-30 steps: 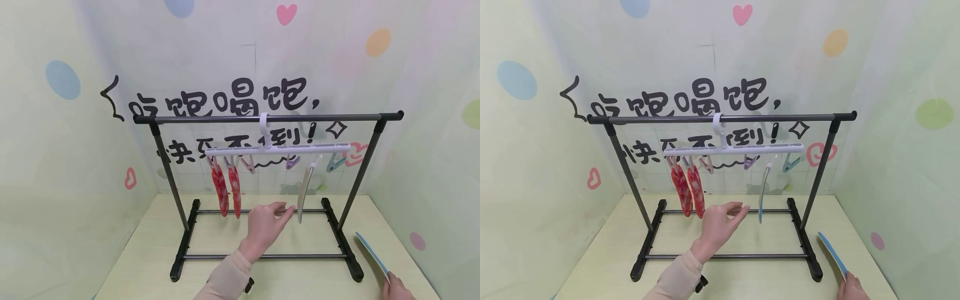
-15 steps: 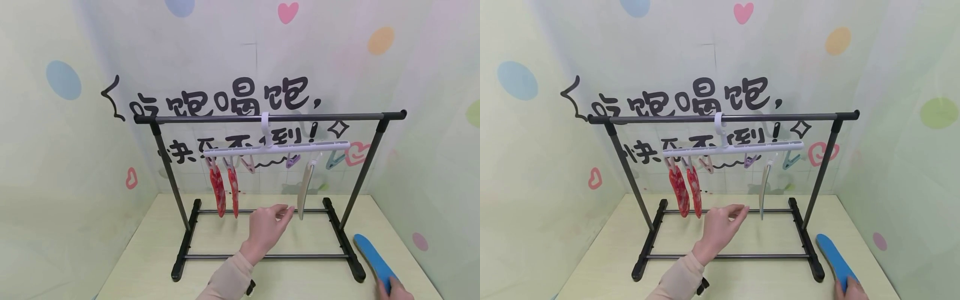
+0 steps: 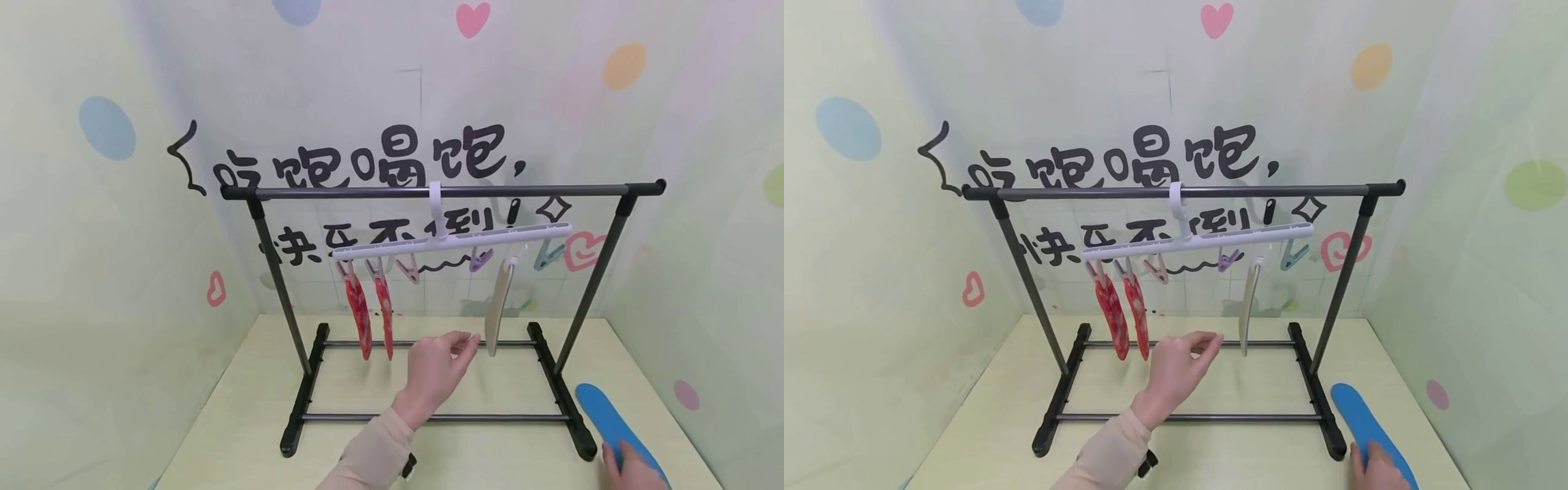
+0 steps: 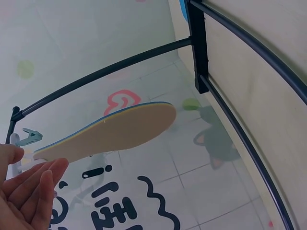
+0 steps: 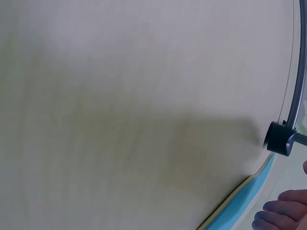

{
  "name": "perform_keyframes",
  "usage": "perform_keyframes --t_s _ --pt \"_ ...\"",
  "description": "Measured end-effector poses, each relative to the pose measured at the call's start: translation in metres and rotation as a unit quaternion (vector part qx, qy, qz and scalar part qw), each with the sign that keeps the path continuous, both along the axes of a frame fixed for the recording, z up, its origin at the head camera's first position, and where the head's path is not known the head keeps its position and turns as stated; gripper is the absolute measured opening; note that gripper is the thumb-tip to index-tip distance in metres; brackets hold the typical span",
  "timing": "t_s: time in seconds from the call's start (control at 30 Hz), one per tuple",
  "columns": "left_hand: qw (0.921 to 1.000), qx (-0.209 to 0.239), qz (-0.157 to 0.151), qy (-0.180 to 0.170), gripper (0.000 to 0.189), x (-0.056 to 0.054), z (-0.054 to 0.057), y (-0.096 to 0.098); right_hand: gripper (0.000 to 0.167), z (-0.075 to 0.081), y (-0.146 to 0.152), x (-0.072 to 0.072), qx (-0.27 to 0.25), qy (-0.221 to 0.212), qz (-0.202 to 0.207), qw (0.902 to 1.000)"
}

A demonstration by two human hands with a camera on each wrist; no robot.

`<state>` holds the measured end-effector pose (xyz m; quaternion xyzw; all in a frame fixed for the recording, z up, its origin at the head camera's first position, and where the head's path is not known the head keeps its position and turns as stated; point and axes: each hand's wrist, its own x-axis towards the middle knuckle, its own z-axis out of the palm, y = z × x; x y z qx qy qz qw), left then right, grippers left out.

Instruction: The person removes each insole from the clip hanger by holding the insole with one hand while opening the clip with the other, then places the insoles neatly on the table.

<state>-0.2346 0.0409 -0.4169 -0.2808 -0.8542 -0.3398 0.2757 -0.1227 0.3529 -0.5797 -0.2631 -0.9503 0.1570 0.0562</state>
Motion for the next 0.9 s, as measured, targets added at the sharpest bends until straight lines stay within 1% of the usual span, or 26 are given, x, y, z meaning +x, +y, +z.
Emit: perform_keyframes --t_s 0.07,0.1,0.13,0.2,0.27,0.37,0.43,0.67,0.9 --pt "1.0 0.0 -0.002 0.003 0.03 -0.002 0.001 0.001 0.059 0.004 -0.006 -0.003 -0.018 -0.002 -0.002 0.9998" --pt "1.0 0.003 -0.004 0.004 0.03 -0.003 0.001 0.001 0.054 0.006 -0.009 -0.006 -0.024 -0.003 -0.004 0.9997" --pt "1.0 0.005 -0.005 0.005 0.029 -0.004 0.002 0.001 0.053 0.007 -0.013 -0.008 -0.027 -0.002 -0.005 0.9996" --pt "0.9999 0.008 -0.007 0.005 0.029 -0.006 0.002 0.002 0.05 0.01 -0.019 -0.014 -0.032 0.008 -0.001 0.9995" --pt "0.9999 0.011 -0.006 0.0 0.029 -0.009 0.003 0.003 0.049 0.013 -0.025 -0.019 -0.035 0.018 0.013 0.9991" --pt "0.9999 0.012 0.0 -0.008 0.03 -0.014 0.003 0.004 0.046 0.016 -0.032 -0.026 -0.045 0.046 0.047 0.9968" --pt "0.9998 0.012 0.004 -0.012 0.03 -0.015 0.003 0.005 0.046 0.017 -0.037 -0.029 -0.056 0.049 0.065 0.9951" --pt "0.9996 -0.001 0.018 -0.02 0.029 -0.018 0.003 0.005 0.045 0.025 -0.051 -0.036 -0.048 0.08 0.105 0.99" --pt "0.9994 -0.01 0.02 -0.028 0.032 -0.023 0.003 0.004 0.045 0.031 -0.063 -0.044 -0.038 0.112 0.127 0.9848"
